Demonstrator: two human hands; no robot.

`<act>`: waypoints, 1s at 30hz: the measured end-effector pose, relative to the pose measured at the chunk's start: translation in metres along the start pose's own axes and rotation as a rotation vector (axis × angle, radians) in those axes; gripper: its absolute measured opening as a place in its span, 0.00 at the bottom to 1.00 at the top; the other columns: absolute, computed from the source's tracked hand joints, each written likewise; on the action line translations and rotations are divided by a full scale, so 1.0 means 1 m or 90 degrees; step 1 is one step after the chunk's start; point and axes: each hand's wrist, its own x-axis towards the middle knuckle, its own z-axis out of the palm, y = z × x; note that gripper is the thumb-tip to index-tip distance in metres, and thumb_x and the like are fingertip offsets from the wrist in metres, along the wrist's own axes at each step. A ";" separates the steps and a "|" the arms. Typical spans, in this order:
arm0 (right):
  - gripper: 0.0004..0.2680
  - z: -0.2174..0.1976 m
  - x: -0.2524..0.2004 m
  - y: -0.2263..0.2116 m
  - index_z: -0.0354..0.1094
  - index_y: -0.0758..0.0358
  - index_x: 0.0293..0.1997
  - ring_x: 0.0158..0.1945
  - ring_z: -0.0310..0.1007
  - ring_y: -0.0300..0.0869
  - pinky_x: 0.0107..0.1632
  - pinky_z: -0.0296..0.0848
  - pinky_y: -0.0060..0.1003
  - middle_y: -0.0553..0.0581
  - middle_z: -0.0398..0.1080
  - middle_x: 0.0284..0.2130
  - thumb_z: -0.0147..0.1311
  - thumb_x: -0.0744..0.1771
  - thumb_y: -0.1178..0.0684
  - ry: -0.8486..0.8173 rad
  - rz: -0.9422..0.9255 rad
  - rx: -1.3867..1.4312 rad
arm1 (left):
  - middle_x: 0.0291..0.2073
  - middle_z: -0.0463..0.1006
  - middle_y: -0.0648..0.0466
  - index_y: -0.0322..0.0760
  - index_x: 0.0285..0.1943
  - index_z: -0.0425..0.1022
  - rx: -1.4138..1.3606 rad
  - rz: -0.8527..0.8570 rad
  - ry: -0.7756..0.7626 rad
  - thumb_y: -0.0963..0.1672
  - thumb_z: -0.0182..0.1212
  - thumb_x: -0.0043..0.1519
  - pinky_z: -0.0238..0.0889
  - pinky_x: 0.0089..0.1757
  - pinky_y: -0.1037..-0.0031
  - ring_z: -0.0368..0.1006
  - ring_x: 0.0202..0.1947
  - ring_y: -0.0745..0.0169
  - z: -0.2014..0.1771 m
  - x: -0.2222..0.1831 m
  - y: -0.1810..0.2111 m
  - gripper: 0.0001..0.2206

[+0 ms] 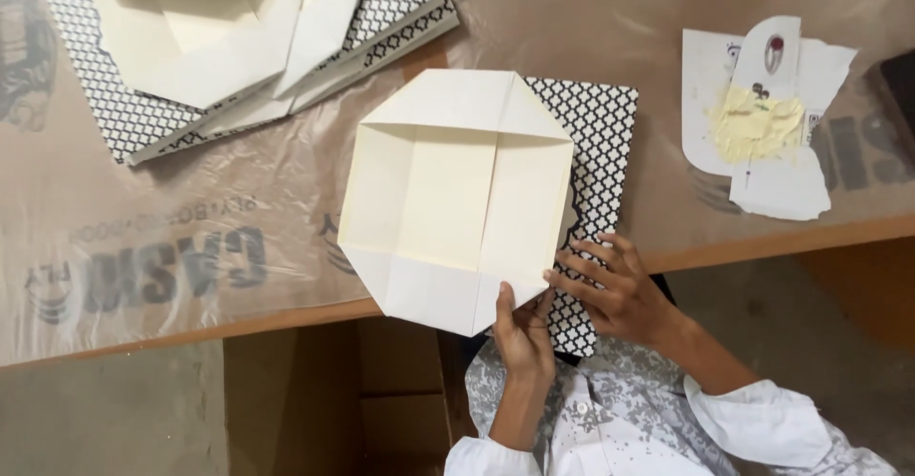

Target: Folding and assembling cardboard box components at a workspace.

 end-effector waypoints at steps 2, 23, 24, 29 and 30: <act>0.24 0.001 -0.001 0.000 0.67 0.46 0.63 0.64 0.64 0.48 0.67 0.55 0.56 0.52 0.71 0.57 0.56 0.60 0.62 -0.003 -0.002 0.003 | 0.51 0.77 0.41 0.25 0.65 0.64 0.005 0.006 -0.006 0.48 0.51 0.68 0.75 0.50 0.65 0.77 0.49 0.53 -0.001 0.002 -0.001 0.22; 0.29 -0.025 0.012 0.001 0.42 0.56 0.79 0.67 0.63 0.56 0.69 0.62 0.54 0.70 0.59 0.67 0.52 0.69 0.47 0.344 0.397 1.211 | 0.53 0.76 0.45 0.29 0.68 0.61 0.003 0.047 0.003 0.47 0.56 0.65 0.76 0.48 0.63 0.76 0.48 0.55 0.003 0.005 0.003 0.25; 0.29 -0.017 0.009 0.005 0.41 0.59 0.80 0.67 0.64 0.56 0.69 0.64 0.56 0.71 0.60 0.67 0.51 0.69 0.47 0.335 0.354 1.056 | 0.53 0.76 0.44 0.28 0.67 0.61 0.020 0.048 0.006 0.48 0.56 0.65 0.76 0.48 0.63 0.77 0.48 0.54 0.005 0.006 0.004 0.25; 0.29 0.005 -0.002 -0.004 0.38 0.58 0.79 0.65 0.65 0.52 0.67 0.68 0.53 0.70 0.60 0.65 0.51 0.68 0.55 0.278 0.341 0.846 | 0.53 0.75 0.42 0.27 0.67 0.62 -0.010 0.045 -0.019 0.47 0.59 0.65 0.77 0.48 0.62 0.76 0.47 0.53 0.000 0.009 0.003 0.25; 0.29 0.011 -0.005 -0.005 0.37 0.57 0.80 0.64 0.66 0.51 0.67 0.67 0.51 0.70 0.61 0.65 0.51 0.68 0.56 0.278 0.337 0.827 | 0.53 0.75 0.43 0.28 0.68 0.61 -0.020 0.050 -0.031 0.47 0.60 0.64 0.77 0.47 0.61 0.76 0.47 0.54 0.000 0.010 0.004 0.26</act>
